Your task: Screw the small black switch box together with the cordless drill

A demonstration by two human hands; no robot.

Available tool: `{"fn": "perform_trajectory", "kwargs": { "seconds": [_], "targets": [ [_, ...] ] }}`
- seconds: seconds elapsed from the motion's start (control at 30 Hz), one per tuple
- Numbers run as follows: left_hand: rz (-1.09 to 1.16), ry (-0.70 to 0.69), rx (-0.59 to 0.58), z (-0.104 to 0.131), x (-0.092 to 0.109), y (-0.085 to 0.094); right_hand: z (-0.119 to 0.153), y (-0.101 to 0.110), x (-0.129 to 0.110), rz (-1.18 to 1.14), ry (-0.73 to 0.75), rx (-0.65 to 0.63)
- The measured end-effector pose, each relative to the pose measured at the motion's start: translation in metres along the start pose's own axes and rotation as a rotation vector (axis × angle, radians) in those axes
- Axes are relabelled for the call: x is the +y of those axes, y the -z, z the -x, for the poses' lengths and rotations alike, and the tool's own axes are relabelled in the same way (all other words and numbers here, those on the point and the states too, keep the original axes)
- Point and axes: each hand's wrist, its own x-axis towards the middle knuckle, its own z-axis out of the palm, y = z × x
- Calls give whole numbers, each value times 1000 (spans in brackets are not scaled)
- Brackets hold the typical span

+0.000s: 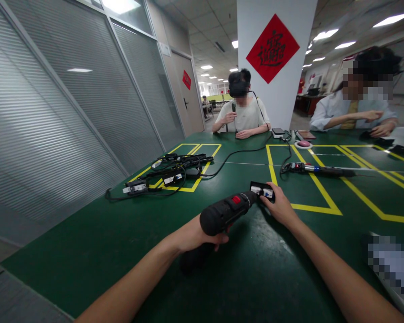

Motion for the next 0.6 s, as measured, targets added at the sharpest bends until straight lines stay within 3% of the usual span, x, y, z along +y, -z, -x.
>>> {"fn": "perform_trajectory", "kwargs": {
  "seconds": [0.6],
  "targets": [
    [-26, 6, -9, 1, 4, -1, 0, -1, 3, 15, 17, 4]
  ]
}}
